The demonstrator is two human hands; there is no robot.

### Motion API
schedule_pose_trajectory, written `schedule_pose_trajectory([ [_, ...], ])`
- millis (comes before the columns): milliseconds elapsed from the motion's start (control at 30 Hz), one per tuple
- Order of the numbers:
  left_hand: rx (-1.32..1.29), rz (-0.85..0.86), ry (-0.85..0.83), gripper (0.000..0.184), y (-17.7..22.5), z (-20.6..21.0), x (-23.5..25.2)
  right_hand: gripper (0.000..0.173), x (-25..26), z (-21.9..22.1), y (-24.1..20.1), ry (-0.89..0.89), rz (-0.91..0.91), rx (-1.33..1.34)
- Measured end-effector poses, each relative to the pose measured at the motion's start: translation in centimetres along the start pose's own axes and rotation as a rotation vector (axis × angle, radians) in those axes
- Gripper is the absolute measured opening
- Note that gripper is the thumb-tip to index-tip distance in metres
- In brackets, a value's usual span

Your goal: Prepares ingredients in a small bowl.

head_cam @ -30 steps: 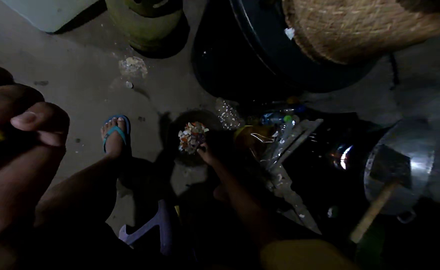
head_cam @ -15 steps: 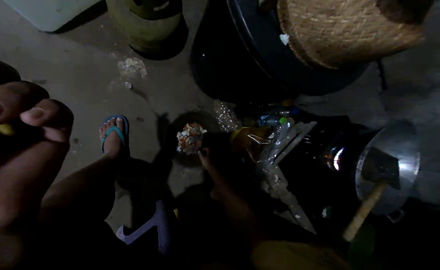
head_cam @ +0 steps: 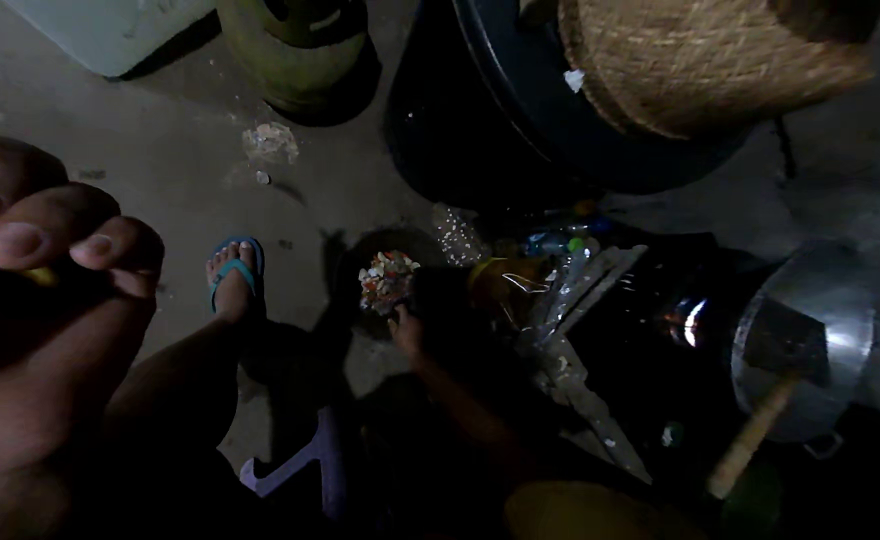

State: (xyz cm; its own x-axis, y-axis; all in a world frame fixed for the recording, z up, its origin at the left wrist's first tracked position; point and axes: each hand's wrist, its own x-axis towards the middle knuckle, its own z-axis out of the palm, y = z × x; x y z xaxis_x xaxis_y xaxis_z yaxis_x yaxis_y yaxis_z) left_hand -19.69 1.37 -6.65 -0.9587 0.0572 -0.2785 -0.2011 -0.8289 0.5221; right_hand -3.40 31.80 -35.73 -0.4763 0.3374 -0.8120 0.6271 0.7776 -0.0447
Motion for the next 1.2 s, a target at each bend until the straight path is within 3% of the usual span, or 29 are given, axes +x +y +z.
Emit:
schedule_pose_trajectory([
  [67, 0.037, -0.030, 0.061, 0.038, -0.3, 1.2, 0.1, 0.050, 1.0, -1.4, -1.7, -0.014, -0.024, -0.030],
  [133, -0.004, -0.085, 0.020, 0.042, -0.3, 0.9, 0.2, 0.049, 3.4, -4.3, -2.0, -0.117, -0.094, 0.094],
  [267, 0.031, -0.033, 0.030, 0.040, 0.2, 0.8, 0.7, 0.044, 6.3, -12.5, -3.0, -0.258, -0.169, 0.007],
  [333, 0.047, -0.033, 0.074, 0.037, 0.2, 1.1, 0.5, 0.042, 5.8, -11.7, -2.8, -0.101, -0.118, 0.122],
  [433, 0.083, -0.060, 0.019, 0.037, 0.6, 0.1, 0.9, 0.043, 4.7, -5.4, -2.8, 0.160, -0.042, 0.350],
  [500, 0.110, -0.058, 0.036, 0.033, 0.4, -0.1, 0.9, 0.051, 2.7, -2.5, -2.6, 0.133, 0.061, 0.148],
  [567, 0.119, -0.046, 0.049, 0.033, 0.2, 0.5, 0.8, 0.052, 2.3, -2.3, -3.0, 0.089, 0.082, 0.028],
  [767, 0.196, -0.098, 0.044, 0.045, 0.5, 0.9, 1.1, 0.050, 3.0, -7.5, -0.3, -0.049, -0.038, 0.332],
  [933, 0.163, -0.065, 0.074, 0.045, 0.7, 0.7, 0.9, 0.053, 0.5, -0.5, -1.2, -0.024, 0.003, 0.136],
  [1000, 0.160, -0.074, 0.092, 0.049, -0.1, 1.5, 0.9, 0.052, 0.8, -1.4, -2.0, -0.018, -0.005, 0.137],
  [1067, 0.160, -0.100, 0.103, 0.048, -0.2, 1.5, 0.7, 0.051, 1.8, -3.7, -1.9, -0.125, -0.059, 0.186],
  [1200, 0.133, -0.073, 0.129, 0.045, 0.6, 1.4, 1.0, 0.051, 6.1, -10.8, -0.9, -0.235, -0.184, 0.191],
])
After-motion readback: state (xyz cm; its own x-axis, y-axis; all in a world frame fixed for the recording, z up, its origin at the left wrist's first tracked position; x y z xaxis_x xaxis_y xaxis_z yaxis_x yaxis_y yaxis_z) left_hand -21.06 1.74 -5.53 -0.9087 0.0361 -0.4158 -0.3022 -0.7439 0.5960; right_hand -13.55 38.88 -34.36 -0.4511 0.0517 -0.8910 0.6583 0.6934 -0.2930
